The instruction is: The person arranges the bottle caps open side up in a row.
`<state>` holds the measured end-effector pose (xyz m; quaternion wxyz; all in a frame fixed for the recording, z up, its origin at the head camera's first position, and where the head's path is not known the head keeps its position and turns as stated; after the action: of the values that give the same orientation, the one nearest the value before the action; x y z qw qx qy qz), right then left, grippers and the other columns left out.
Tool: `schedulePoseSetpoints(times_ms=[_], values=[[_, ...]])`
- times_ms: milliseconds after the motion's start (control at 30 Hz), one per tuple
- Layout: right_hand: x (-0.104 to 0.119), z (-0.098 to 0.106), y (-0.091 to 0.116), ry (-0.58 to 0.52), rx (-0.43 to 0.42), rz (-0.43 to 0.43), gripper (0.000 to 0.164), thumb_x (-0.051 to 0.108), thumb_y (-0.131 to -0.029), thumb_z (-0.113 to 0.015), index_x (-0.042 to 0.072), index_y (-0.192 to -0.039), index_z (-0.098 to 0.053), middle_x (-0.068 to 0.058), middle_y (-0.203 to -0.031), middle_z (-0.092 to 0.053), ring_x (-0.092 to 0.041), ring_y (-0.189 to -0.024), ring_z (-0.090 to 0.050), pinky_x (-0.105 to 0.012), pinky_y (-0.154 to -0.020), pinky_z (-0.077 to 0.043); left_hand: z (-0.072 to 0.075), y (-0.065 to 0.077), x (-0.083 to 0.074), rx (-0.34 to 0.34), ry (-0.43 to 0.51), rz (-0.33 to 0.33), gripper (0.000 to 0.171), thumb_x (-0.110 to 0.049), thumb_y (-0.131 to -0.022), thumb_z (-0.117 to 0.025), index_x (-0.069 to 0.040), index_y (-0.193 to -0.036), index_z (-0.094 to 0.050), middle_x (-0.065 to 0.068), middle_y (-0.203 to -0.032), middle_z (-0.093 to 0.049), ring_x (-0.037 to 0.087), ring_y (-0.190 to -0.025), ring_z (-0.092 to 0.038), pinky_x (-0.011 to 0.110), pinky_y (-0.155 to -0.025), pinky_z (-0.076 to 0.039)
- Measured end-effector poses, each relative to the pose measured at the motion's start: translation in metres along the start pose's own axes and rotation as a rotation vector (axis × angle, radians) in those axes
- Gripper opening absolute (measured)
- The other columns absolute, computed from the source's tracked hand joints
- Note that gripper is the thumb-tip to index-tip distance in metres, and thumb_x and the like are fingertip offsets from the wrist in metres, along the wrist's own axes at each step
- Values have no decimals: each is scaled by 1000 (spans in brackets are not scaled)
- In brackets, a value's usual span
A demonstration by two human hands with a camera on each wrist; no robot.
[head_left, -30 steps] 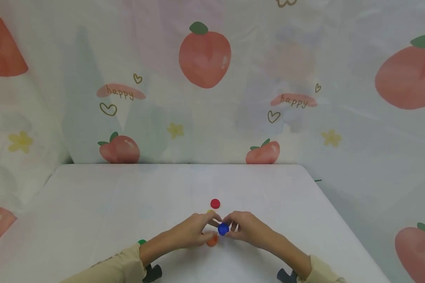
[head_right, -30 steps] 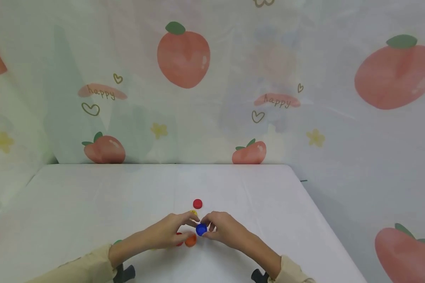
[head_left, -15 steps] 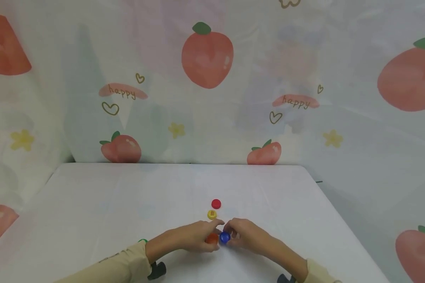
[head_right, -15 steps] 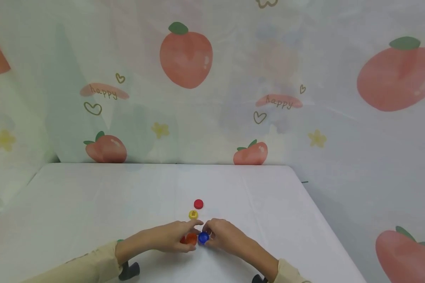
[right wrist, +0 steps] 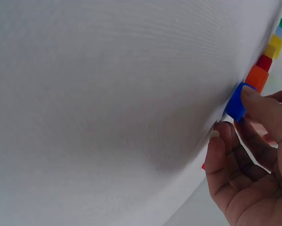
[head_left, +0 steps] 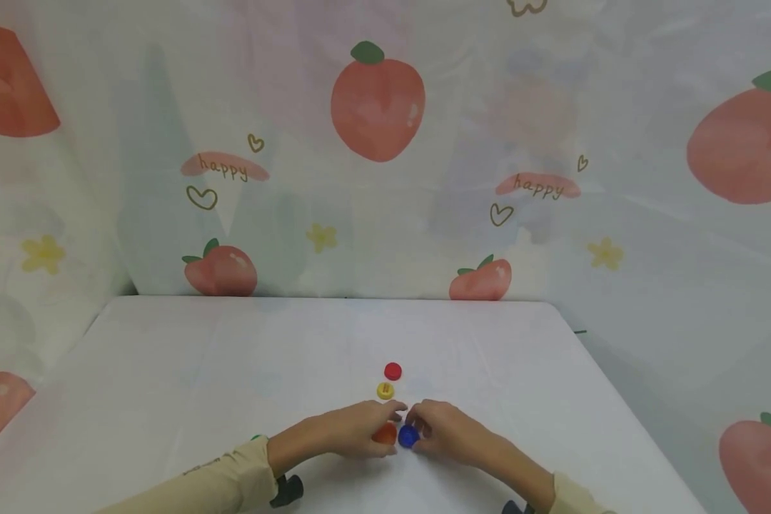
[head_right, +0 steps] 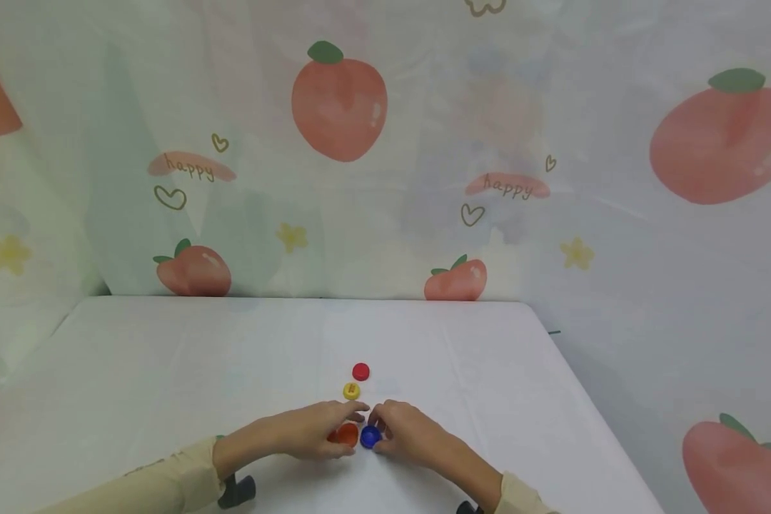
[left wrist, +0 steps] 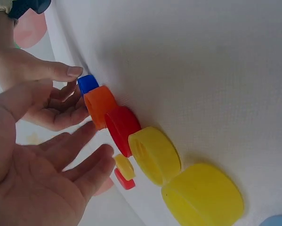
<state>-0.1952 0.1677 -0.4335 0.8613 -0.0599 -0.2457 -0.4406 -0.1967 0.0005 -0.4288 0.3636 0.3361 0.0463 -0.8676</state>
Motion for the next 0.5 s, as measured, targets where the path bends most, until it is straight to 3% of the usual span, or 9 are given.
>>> schedulePoseSetpoints(times_ms=[233, 300, 500], values=[[-7, 16, -7, -73, -25, -15, 30, 16, -81, -75, 4, -106, -64, 7, -82, -60, -8, -73, -55, -22, -68, -50, 27, -1, 9, -266, -4, 138, 43, -20, -85, -71, -7, -123, -56, 7, -112, -61, 22, -105, -57, 30, -82, -51], [-8, 21, -13, -74, -63, -13, 27, 16, -83, -73, 3, -105, -65, 6, -82, -60, -9, -74, -56, -22, -68, -51, 34, -4, 14, -290, 0, 155, 40, -18, -85, -71, -4, -121, -58, 9, -108, -62, 24, -101, -59, 29, -78, -52], [-9, 25, -32, -65, -130, -27, 25, 13, -84, -72, 1, -105, -66, 4, -81, -61, -11, -74, -57, -21, -68, -51, 42, -17, 27, -280, 1, 227, 32, -14, -85, -70, 0, -113, -64, 11, -101, -61, 21, -89, -58, 28, -73, -53]])
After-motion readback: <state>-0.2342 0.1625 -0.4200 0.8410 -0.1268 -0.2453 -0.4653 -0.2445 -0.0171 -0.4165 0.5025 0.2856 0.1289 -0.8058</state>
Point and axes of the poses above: each hand's wrist, its own y-axis away from the middle knuckle, its own z-axis out of the back of the hand, x = y × z, the point moved 3 cm from there along -y, towards the middle knuckle
